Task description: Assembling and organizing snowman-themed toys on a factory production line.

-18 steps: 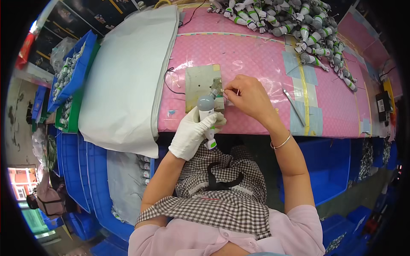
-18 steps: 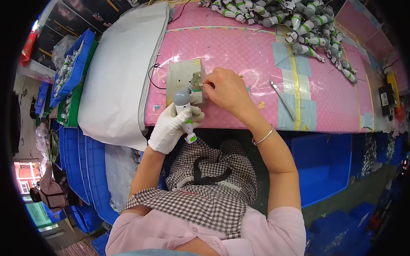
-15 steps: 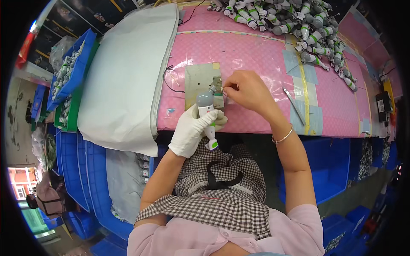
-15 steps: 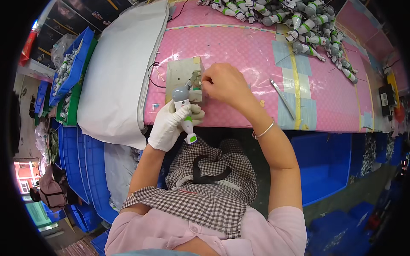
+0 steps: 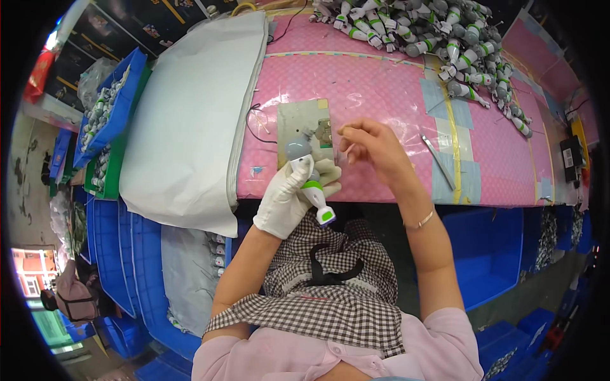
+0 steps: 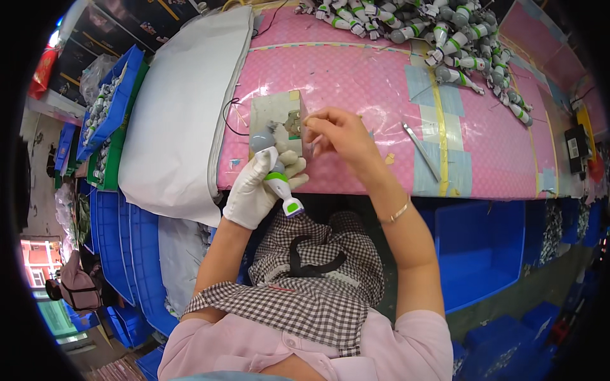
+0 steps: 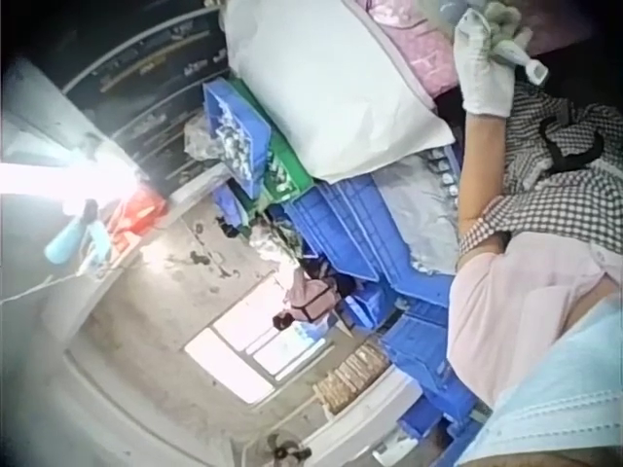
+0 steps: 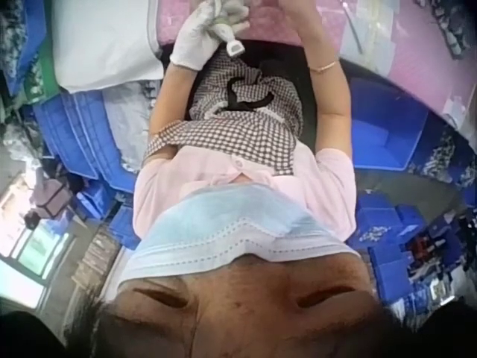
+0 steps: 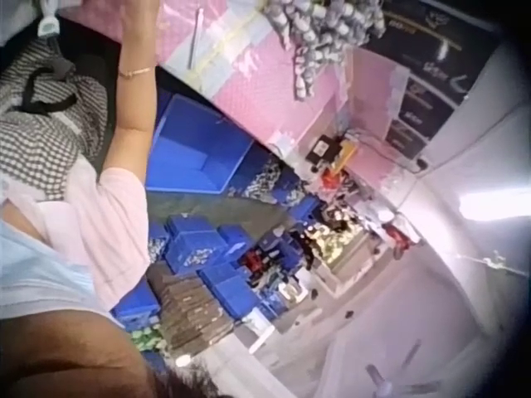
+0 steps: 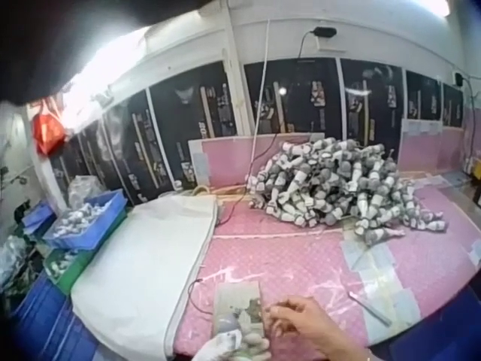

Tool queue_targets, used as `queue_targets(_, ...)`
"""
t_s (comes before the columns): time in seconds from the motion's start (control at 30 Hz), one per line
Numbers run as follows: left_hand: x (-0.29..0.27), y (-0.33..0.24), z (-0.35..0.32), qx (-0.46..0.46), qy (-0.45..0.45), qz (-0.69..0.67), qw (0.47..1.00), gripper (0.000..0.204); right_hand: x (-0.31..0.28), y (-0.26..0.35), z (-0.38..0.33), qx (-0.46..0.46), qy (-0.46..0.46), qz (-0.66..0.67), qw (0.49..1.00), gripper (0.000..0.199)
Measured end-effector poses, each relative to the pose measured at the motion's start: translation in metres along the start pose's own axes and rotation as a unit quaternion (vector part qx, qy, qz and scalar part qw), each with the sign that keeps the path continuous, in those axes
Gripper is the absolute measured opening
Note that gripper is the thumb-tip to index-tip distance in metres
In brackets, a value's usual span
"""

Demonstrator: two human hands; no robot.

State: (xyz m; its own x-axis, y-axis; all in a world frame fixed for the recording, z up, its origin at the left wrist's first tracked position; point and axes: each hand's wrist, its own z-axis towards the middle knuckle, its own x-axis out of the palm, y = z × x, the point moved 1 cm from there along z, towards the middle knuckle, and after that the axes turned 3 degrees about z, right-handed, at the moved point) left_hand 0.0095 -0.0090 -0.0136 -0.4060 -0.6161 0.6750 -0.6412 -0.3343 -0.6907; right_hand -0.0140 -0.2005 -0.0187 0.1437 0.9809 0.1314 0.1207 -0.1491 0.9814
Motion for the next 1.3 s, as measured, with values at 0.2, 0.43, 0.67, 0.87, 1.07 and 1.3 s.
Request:
queue_targets(0.2, 0.007, 0.006, -0.006, 0.080, -0.023, 0.020, 0.996, 0.047, 0.041, -0.008, -0.051, -0.114, -0.058, -0.057, 0.990, 0.040)
queue_targets(0.43, -0.003, 0.014, -0.005, 0.099, 0.000, 0.018, 0.995, 0.049, 0.056, -0.022, -0.046, -0.161, -0.074, 0.081, 0.981, 0.027)
queue_targets(0.67, -0.002, 0.016, 0.000, 0.089, -0.054, -0.068, 0.992, 0.046, 0.049, -0.026, -0.047, -0.070, -0.051, 0.211, 0.974, 0.019)
queue_targets(0.87, -0.005, 0.005, -0.010, 0.154, -0.080, -0.048, 0.984, 0.039, 0.068, -0.012, -0.056, -0.254, -0.082, -0.164, 0.950, 0.030)
queue_targets(1.07, -0.034, -0.013, -0.065, 0.215, -0.163, 0.026, 0.963, 0.037, 0.096, -0.039, -0.048, -0.077, -0.017, 0.044, 0.996, 0.016)
queue_targets(1.3, -0.243, -0.018, -0.307, 0.220, -0.767, 0.351, 0.491, 0.041, 0.084, -0.030, -0.050, -0.248, -0.094, -0.029, 0.964, 0.036)
